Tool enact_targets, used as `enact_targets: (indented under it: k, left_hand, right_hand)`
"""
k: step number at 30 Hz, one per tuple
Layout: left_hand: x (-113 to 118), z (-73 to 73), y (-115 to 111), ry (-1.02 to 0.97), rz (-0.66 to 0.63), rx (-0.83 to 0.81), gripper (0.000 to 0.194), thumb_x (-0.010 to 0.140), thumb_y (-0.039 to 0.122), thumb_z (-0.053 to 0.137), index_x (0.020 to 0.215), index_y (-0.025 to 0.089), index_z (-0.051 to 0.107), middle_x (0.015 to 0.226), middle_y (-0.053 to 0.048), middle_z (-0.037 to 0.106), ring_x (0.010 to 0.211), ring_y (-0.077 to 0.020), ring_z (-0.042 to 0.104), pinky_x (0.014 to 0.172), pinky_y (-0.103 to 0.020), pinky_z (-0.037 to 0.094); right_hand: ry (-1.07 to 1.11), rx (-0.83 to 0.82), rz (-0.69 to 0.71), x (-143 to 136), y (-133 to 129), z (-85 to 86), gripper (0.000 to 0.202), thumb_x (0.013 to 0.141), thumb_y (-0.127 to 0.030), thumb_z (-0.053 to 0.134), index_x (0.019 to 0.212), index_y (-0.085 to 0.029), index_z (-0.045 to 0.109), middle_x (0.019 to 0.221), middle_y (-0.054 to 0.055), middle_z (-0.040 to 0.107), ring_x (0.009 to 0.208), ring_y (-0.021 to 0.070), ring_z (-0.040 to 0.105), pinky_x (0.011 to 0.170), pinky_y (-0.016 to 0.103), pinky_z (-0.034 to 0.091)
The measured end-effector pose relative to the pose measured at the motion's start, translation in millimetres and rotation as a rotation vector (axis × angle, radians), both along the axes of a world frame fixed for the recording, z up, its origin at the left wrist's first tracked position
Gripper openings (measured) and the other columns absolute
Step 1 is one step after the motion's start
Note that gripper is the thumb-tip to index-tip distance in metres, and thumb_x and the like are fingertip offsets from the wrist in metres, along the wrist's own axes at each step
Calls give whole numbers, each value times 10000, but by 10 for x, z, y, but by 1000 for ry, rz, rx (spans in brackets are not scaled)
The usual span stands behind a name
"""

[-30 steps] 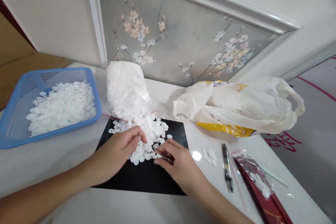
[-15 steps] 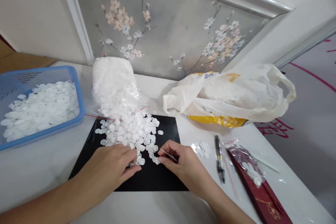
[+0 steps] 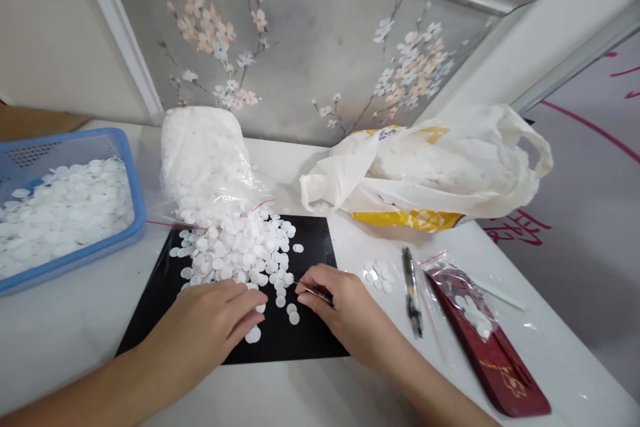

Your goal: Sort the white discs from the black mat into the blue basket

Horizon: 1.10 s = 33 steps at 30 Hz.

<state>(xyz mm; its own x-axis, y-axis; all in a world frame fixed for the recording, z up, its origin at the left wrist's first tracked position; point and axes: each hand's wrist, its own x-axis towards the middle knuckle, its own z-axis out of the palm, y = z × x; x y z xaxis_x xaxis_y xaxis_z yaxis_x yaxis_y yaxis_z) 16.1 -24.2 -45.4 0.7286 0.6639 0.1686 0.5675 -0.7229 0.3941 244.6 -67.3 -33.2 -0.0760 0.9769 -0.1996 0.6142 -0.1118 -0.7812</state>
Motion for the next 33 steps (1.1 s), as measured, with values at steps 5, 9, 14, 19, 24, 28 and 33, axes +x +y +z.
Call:
enact_targets:
  k: [5, 9, 14, 19, 24, 28, 33]
  left_hand:
    - [7, 54, 14, 62, -57, -51, 301, 981, 241, 419, 1152, 261, 665, 861, -3, 749, 736, -176, 698, 640, -268, 486]
    - [15, 159, 0, 3, 23, -229, 337, 962, 205, 373, 1144, 274, 649, 956, 6, 752, 798, -171, 698, 692, -260, 488]
    - [15, 231, -28, 0, 149, -509, 367, 939, 193, 315, 1130, 310, 605, 684, 51, 599, 611, -137, 558, 564, -226, 398]
    - [-4, 189, -58, -36, 120, -559, 400, 900, 122, 299, 1096, 293, 603, 784, 30, 597, 683, -135, 554, 610, -227, 400]
    - [9, 238, -40, 124, 46, -460, 131, 905, 225, 500, 882, 254, 626, 838, 37, 627, 725, -147, 591, 637, -241, 378]
    - [32, 244, -14, 232, 25, -383, 40, 835, 212, 641, 816, 245, 631, 808, 50, 599, 690, -137, 588, 598, -232, 341]
    - [34, 219, -16, 225, 13, -363, 99, 845, 185, 629, 757, 225, 608, 792, 46, 596, 686, -133, 581, 601, -233, 339]
  right_hand:
    - [-37, -78, 90, -25, -28, 19, 201, 742, -33, 719, 754, -203, 611, 812, -29, 614, 711, 131, 559, 634, 235, 387]
    - [-55, -95, 124, -31, -27, 40, 243, 716, 15, 720, 742, -194, 598, 817, -28, 604, 721, 127, 561, 635, 225, 381]
    - [-15, -82, 166, -9, -40, 74, 213, 771, 17, 616, 730, -192, 601, 801, -20, 606, 681, 116, 553, 607, 213, 380]
    - [-30, -63, 79, 88, -44, 114, 196, 892, -75, 462, 862, -216, 595, 742, -29, 638, 629, 126, 541, 573, 223, 365]
    - [-47, -67, 98, 54, -40, 108, 148, 807, -79, 633, 736, -205, 604, 725, -33, 619, 648, 128, 552, 581, 226, 373]
    - [-38, -17, 169, -42, -70, 76, 227, 727, 15, 668, 687, -199, 603, 761, -32, 586, 645, 111, 545, 574, 208, 385]
    - [-28, 49, 169, -14, -66, 95, 252, 798, 37, 546, 716, -195, 601, 786, -19, 575, 633, 103, 521, 574, 208, 378]
